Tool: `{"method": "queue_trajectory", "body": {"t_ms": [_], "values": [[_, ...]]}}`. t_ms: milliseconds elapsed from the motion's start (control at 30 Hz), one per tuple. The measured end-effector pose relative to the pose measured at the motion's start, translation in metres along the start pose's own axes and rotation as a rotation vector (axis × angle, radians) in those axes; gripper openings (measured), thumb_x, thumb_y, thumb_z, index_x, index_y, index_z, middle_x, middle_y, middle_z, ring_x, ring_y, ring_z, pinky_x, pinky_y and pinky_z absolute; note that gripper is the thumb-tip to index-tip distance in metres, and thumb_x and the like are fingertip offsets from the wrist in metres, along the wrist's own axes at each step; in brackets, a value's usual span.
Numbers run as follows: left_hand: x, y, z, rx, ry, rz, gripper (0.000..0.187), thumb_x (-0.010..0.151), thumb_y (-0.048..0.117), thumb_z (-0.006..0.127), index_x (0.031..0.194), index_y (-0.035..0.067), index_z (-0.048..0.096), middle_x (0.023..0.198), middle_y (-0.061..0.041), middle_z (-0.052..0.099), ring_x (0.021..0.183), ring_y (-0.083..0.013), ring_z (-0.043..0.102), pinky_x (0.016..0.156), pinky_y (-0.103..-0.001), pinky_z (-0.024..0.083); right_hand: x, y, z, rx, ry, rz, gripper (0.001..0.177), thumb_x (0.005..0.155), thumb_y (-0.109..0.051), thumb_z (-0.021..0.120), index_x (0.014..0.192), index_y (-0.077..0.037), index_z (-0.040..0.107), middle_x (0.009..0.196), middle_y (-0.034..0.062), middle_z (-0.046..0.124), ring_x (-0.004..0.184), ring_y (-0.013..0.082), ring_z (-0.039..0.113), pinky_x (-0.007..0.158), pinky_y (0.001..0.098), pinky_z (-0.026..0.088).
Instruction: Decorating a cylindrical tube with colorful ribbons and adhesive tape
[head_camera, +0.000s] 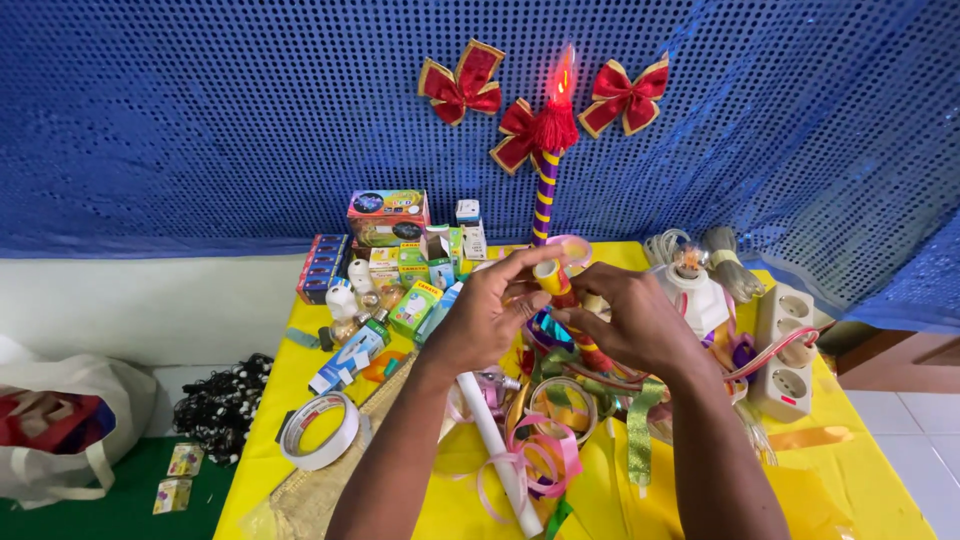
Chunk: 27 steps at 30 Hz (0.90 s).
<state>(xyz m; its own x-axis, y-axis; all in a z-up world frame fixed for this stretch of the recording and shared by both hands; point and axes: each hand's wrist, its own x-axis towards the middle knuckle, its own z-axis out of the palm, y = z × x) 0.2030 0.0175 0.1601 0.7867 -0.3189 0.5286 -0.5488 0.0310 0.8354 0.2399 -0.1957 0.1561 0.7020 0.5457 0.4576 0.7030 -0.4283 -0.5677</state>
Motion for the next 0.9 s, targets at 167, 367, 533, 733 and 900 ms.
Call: {"method": "queue_trajectory", "body": {"t_ms": [167,367,533,733,900], "values": [[0.0,-0.013,0.0,-0.049,0.076,-0.016,0.038,0.099,0.008,0.065,0.135,0.001,0.06,0.121,-0.017,0.068,0.116,-0.0222,0.063,0.101,-0.037,0.055,0.002,-0.007,-0.001,0.05,-0.053,0.037,0.023,0.084,-0.018,0.08,0.095,0.0,0.073,0.087,0.018,0.074,0.082,0.0389,0.073,0.076,0.0485,0.055],[-0.001,-0.025,-0.002,-0.034,0.18,0.052,0.037,0.096,0.01,0.069,0.131,-0.001,0.064,0.115,-0.019,0.07,0.1,-0.0198,0.066,0.082,-0.029,0.062,0.0,0.017,-0.01,-0.037,0.139,0.074,0.026,0.082,-0.013,0.083,0.104,-0.002,0.076,0.088,0.0184,0.073,0.084,0.0391,0.072,0.08,0.0477,0.055],[-0.004,-0.011,0.001,0.012,0.267,0.149,0.039,0.095,0.015,0.072,0.13,-0.001,0.064,0.115,-0.021,0.071,0.097,-0.0239,0.07,0.078,-0.032,0.064,-0.005,0.029,-0.01,-0.122,0.344,-0.003,0.02,0.085,-0.013,0.081,0.103,-0.017,0.076,0.089,0.0036,0.07,0.086,0.0278,0.071,0.08,0.0375,0.054],[-0.01,0.001,0.001,0.007,0.408,0.274,0.043,0.096,0.021,0.072,0.13,-0.003,0.062,0.118,-0.021,0.071,0.109,-0.0266,0.069,0.09,-0.036,0.061,-0.014,0.004,-0.023,-0.134,0.507,-0.039,0.01,0.098,-0.009,0.075,0.108,-0.012,0.075,0.079,0.0077,0.072,0.077,0.0312,0.071,0.076,0.0414,0.054],[-0.004,0.002,-0.002,0.093,0.268,0.244,0.036,0.097,0.013,0.069,0.128,-0.004,0.065,0.113,-0.027,0.071,0.102,-0.0356,0.072,0.091,-0.045,0.061,-0.015,-0.007,-0.017,-0.027,0.507,-0.061,0.014,0.104,-0.005,0.061,0.111,-0.011,0.072,0.07,0.0022,0.072,0.066,0.0181,0.072,0.074,0.0333,0.055]]}}
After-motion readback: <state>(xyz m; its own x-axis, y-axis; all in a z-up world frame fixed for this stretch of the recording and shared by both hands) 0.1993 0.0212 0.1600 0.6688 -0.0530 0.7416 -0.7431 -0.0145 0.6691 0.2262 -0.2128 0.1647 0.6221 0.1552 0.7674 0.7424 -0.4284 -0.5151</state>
